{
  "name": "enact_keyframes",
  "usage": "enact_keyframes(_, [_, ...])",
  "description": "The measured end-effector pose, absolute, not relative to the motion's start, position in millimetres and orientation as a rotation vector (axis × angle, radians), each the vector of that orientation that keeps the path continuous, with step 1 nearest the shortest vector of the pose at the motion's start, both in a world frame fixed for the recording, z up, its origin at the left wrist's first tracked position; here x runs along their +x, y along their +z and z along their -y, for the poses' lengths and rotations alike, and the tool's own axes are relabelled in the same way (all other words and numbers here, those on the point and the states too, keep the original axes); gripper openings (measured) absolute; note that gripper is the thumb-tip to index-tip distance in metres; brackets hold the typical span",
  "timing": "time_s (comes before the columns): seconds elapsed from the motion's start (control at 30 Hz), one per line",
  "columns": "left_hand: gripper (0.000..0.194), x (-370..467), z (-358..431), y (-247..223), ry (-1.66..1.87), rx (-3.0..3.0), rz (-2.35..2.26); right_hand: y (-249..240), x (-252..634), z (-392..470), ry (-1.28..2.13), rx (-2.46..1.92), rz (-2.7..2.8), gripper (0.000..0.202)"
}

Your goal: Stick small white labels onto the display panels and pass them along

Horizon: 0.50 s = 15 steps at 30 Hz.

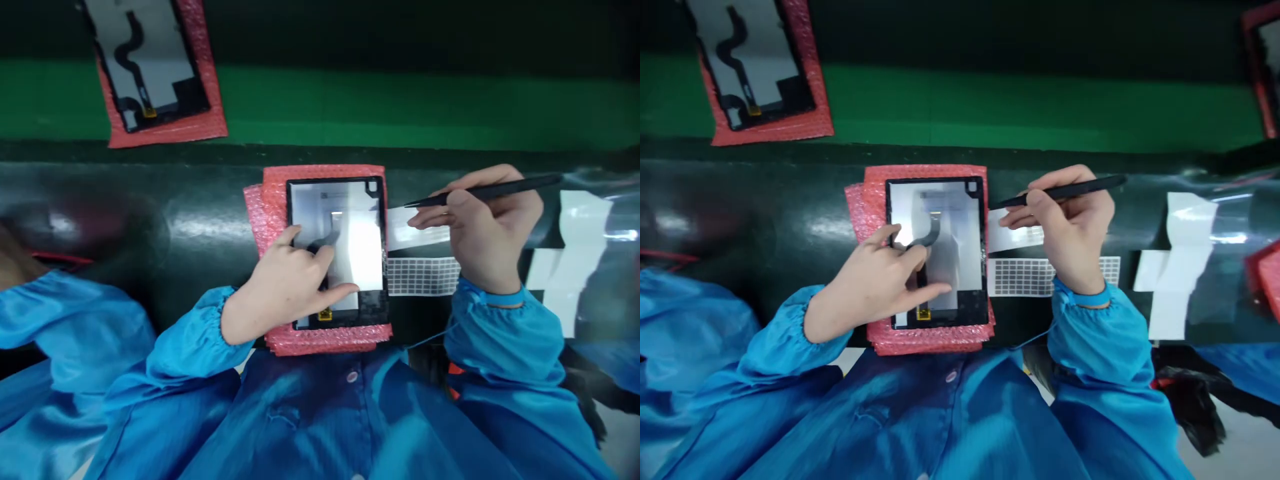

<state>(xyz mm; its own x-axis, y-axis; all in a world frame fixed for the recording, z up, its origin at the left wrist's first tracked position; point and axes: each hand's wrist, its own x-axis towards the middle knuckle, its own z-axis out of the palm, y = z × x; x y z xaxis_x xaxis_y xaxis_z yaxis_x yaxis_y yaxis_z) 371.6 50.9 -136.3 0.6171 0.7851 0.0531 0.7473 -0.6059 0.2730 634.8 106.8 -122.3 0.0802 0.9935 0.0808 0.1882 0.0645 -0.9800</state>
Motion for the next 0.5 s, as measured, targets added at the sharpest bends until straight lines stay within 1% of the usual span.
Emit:
enact_keyframes(0.07, [0.056,379,-47,-132,0.333,2.604,-1.223,-126,667,-94,1.0,-1.358,1.33,0.016])
enact_keyframes(0.2, [0.045,405,-28,-124,0.398,2.588,-1.054,-146,705,-60,1.22,-1.495,1.409,0.02])
enact_keyframes(0.37, [0.044,432,-3,-128,0.279,2.557,-0.988,-184,709,-29,1.386,-1.438,1.397,0.021])
enact_keyframes(0.5, [0.04,438,5,-136,0.254,2.57,-1.078,-202,701,-27,1.329,-1.408,1.371,0.022])
